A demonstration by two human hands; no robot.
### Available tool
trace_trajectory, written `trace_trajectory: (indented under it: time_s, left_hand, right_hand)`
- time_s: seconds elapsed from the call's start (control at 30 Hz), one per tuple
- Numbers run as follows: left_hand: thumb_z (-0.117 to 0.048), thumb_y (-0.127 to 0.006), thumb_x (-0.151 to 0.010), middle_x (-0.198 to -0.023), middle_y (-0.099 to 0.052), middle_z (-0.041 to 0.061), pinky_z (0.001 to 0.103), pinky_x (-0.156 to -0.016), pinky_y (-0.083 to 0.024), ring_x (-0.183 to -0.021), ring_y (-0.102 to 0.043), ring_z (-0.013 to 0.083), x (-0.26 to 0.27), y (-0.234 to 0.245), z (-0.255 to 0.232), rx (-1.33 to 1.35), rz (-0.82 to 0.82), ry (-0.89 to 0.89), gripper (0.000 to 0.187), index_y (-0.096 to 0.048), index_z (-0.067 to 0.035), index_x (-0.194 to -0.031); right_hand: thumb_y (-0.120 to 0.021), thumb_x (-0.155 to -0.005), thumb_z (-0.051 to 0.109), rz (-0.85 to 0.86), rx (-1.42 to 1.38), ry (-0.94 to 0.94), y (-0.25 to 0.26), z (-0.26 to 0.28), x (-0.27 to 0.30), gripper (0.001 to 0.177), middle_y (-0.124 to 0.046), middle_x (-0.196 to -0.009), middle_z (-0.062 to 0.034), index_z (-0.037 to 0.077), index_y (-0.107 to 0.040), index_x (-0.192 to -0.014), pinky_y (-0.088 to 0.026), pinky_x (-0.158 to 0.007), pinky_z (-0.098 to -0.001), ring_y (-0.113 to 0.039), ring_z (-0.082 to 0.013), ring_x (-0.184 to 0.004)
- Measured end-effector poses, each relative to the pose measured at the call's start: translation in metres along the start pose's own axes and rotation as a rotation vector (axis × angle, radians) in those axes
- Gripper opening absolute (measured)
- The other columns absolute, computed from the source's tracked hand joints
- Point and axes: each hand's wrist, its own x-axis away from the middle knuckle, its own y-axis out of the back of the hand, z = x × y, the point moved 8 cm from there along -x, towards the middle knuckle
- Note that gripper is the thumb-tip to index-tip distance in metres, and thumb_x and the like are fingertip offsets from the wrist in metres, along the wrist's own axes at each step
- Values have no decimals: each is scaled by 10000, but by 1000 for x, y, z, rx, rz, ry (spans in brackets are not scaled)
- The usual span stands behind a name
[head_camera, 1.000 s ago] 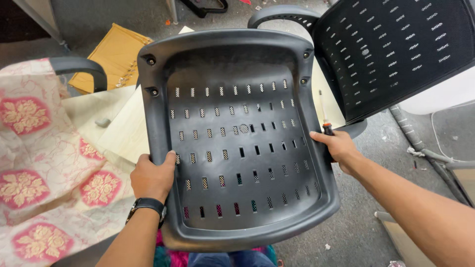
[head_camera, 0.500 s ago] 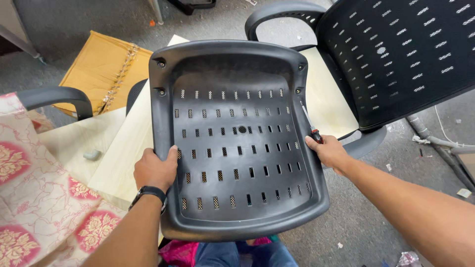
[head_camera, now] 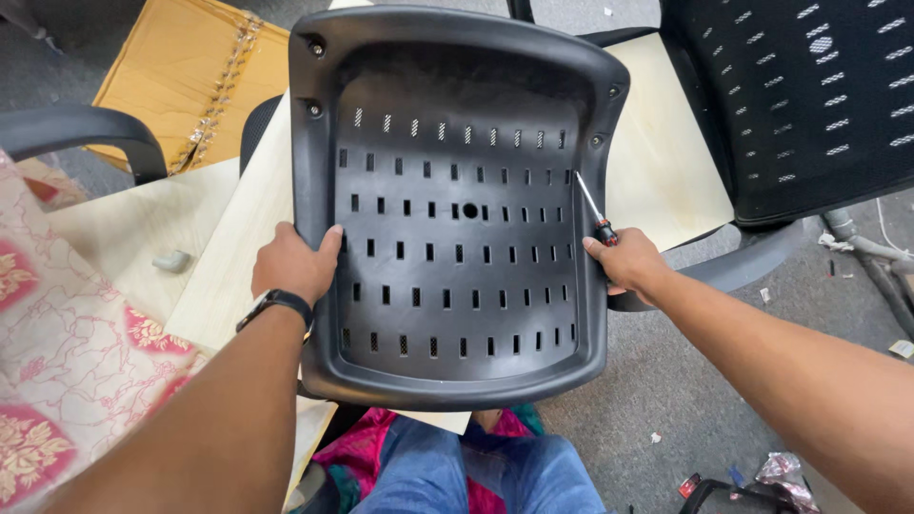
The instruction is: The person uses a screwdriver to remove screws from the underside of an office chair seat, detaching the seat from the gas lift mechanism. The person then removes the screws securing the metal mounting plate to the seat base.
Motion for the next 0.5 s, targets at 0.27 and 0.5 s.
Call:
trace_trajectory:
  time_s: [0.27,0.5]
  left_hand:
    - [-630,-688,-893,-1080,-692,236,533,-873,-537,-1034,-676,422,5,19,-5,-149,-101,-79,662,-632,-14,-1129]
    - [-406,-765,-863,-1271,-593,233,514,-960,-515,-1177,-607,432,3,24,17,-164,-43,-73,558,-572,-78,-1270]
  right_hand:
    - [-679,-946,481,-42,223,69,-7,-1,13,496,-751,-763,-150,-10,-746,-974,-588,-654,-360,-732,-262,-578]
    - [-720,-914,393,134,-81,126,-37,-12,27,448,-741,-925,-122,-28,-718,-1070,-664,-611,-352,-748,-175,-744]
